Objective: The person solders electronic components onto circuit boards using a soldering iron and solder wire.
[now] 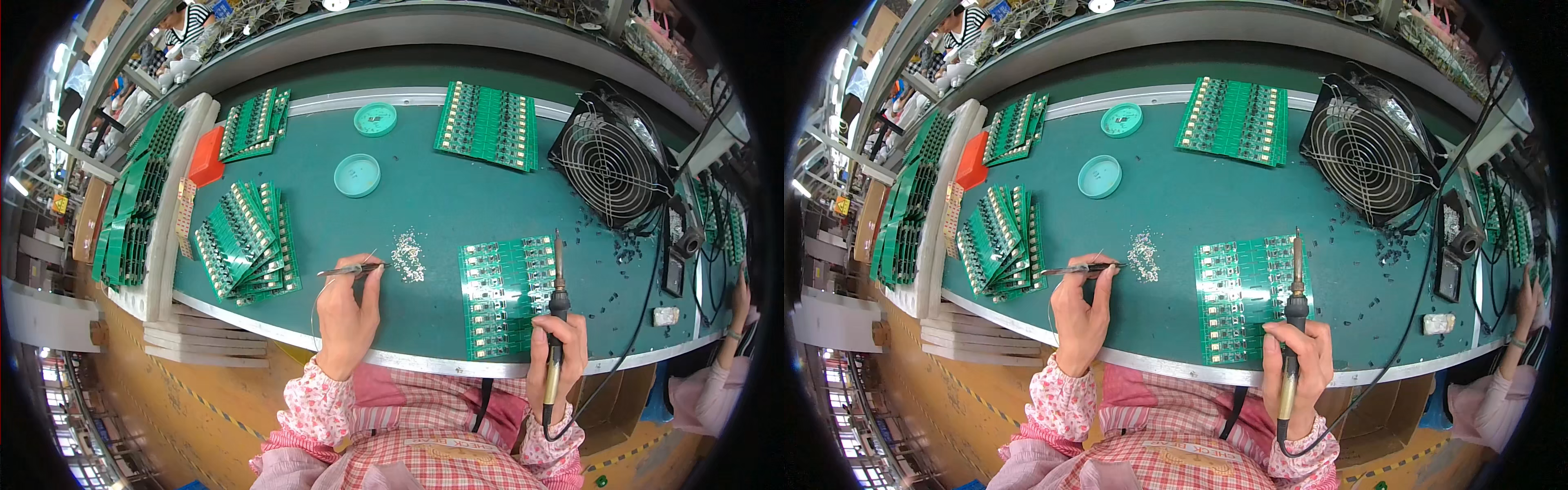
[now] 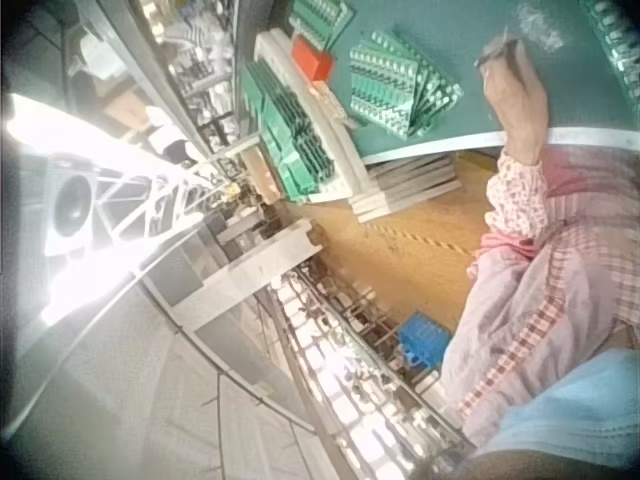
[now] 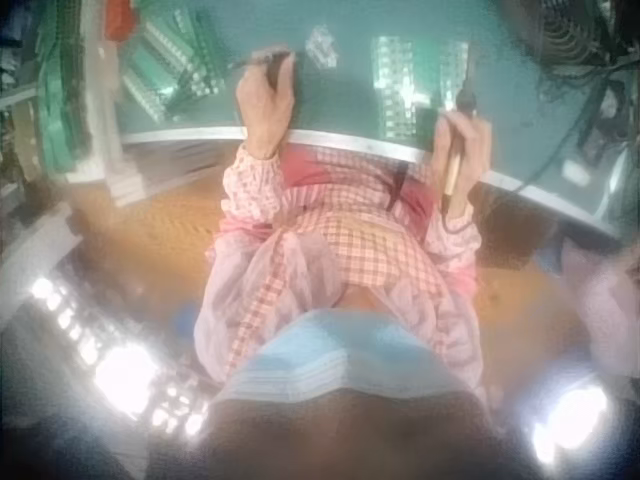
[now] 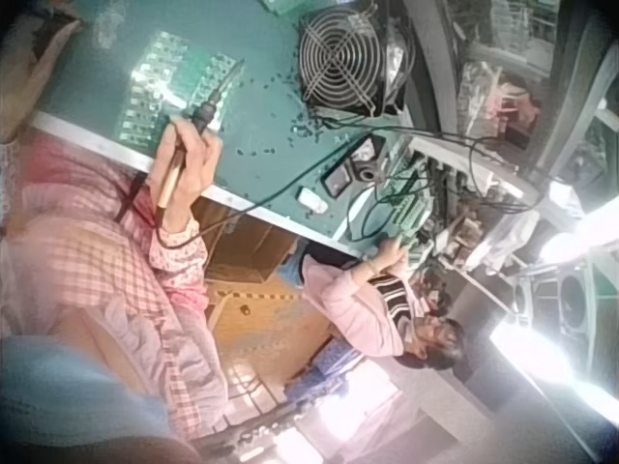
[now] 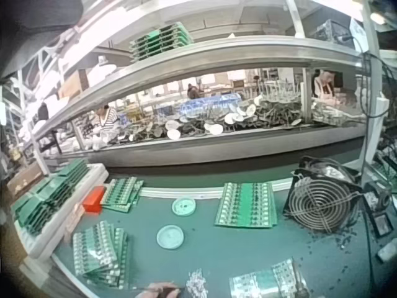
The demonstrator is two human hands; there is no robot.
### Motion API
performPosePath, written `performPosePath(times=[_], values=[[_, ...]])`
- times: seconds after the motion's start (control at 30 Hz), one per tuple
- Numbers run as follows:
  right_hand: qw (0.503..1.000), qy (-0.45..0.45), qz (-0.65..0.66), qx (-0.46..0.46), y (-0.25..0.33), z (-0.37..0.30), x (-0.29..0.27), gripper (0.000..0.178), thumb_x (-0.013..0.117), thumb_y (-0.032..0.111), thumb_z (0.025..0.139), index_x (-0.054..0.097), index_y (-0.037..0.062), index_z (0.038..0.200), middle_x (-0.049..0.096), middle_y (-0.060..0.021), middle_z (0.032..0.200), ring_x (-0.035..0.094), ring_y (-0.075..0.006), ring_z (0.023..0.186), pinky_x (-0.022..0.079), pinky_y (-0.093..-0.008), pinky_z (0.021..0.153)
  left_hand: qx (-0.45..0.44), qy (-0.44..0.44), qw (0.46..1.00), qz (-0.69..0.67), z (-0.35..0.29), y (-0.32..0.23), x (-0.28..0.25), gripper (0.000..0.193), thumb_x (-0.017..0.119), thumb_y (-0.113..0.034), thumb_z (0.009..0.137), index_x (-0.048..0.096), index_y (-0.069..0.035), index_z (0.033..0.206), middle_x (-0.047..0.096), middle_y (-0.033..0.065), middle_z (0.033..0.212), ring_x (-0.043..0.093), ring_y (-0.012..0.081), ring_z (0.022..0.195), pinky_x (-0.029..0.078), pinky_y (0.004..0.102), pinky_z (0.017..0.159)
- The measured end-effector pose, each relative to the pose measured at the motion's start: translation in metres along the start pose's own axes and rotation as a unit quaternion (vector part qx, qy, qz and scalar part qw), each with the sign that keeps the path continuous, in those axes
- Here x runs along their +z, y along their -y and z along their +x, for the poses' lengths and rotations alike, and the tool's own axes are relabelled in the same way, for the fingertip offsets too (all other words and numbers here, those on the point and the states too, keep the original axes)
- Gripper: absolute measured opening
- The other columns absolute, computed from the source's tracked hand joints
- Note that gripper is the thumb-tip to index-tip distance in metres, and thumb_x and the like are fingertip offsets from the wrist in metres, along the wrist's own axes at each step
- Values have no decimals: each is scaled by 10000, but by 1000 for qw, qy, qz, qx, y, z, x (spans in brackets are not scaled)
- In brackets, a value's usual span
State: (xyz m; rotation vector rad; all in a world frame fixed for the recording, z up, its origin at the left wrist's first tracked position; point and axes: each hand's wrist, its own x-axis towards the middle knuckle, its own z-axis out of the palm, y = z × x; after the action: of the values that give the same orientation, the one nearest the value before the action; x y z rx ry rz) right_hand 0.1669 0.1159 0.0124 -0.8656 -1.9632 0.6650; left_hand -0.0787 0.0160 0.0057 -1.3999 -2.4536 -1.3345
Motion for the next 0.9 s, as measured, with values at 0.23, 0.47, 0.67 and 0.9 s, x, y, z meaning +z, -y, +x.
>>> performPosePath(times=[0.23,0.47,0.67,0.9], values=[[1000,2,6,8,1,-1,0,223,698,-53,829,675,41,1029,646,-114,921,581,-234,804,468,-314,687,-4,-1,1000,-11,-1,0,-1,86,639,-13,937,628,16,1017,689,106,927,695,206,826,523,304,748],[1000,-7,5,-5,0,0,0,231,705,-54,823,680,43,1032,641,-109,907,585,-231,791,469,-316,678,1,3,1000,-4,0,-2,0,88,626,-12,947,628,23,1028,691,104,916,695,201,826,521,294,746],[1000,-18,5,-11,-2,-1,1,244,714,-67,808,684,42,1024,638,-117,909,599,-244,774,475,-317,658,2,12,999,-45,-4,-11,2,99,621,15,939,627,25,1038,685,107,930,700,189,850,530,288,764],[999,-39,13,-33,-4,0,3,269,704,-85,799,658,32,1037,650,-114,848,599,-246,725,477,-327,624,48,94,990,-90,-11,-48,26,69,638,38,905,668,42,968,683,110,987,701,222,858,538,303,775]])
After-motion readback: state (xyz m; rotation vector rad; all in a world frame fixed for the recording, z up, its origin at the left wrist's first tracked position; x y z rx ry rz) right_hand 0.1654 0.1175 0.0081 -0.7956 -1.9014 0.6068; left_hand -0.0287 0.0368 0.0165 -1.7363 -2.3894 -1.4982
